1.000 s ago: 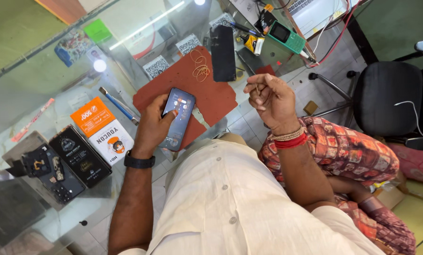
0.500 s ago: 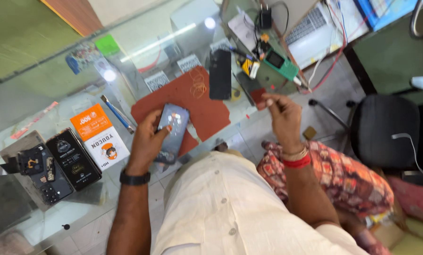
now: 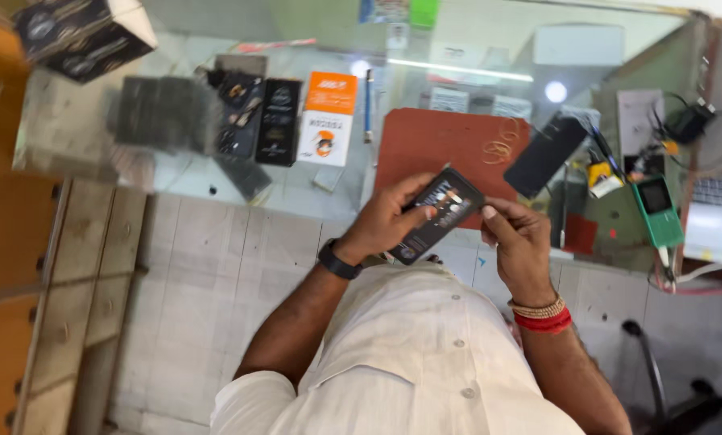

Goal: The person uses a yellow plastic pry tool to separate the back cover of a smartphone, then wipes the internal frame with a yellow cloth. They reattach the back cover, secure it with a rubber band, and test the device by turning it on and off.

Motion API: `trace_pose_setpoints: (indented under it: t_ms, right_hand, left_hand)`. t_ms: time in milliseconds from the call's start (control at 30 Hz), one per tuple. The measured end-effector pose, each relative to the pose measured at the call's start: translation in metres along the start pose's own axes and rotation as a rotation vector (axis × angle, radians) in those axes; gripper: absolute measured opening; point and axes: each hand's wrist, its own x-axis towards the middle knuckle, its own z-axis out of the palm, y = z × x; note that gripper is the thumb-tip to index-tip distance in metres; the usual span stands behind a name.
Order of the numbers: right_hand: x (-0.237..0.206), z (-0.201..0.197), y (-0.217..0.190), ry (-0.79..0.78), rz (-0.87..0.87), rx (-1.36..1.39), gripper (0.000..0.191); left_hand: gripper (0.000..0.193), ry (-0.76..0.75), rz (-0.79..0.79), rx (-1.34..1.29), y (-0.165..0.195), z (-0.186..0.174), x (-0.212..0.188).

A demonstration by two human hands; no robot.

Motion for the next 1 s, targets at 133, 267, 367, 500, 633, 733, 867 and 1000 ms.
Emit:
trace_pose_setpoints:
  t_ms: [133, 267, 367, 500, 633, 733, 867, 1000]
  right_hand:
    - [0.001, 0.008, -0.003, -0.072, 0.037, 0.114, 0.022]
    - [0.001, 0.012, 0.0, -0.059, 0.011, 0.167, 0.026]
    - [0.004, 0.018, 0.001, 0.005, -0.004, 0.094, 0.022]
    - [0.005, 0.033, -0.004, 0.049, -0.115, 0.1, 0.016]
    - [-0.002, 0.054, -0.016, 0.103, -0.16, 0.05, 0.02]
    - [-0.003, 0.068, -0.027, 0.145, -0.198, 0.03, 0.027]
    - [-0.009, 0.082, -0.035, 0.276, -0.31, -0.177, 0.021]
    - [-0.013, 0.087, -0.034, 0.352, -0.442, -0.323, 0.014]
  left_hand:
    - [0.05, 0.132, -0.045, -0.058, -0.005, 0.013, -0.015]
    - [0.045, 0.149, -0.062, -0.128, -0.007, 0.014, -0.018]
    - [0.048, 0.154, -0.105, -0.117, 0.002, 0.01, -0.012]
    - [0.064, 0.012, 0.038, -0.07, 0.029, -0.006, -0.006]
    - [0.064, -0.034, 0.015, -0.041, 0.05, -0.02, -0.001]
    - [0.062, -0.071, 0.034, -0.017, 0.057, -0.026, 0.005]
    - [0.057, -0.13, 0.079, 0.004, 0.055, -0.033, 0.009]
    - [0.054, -0.2, 0.078, 0.02, 0.05, -0.042, 0.015]
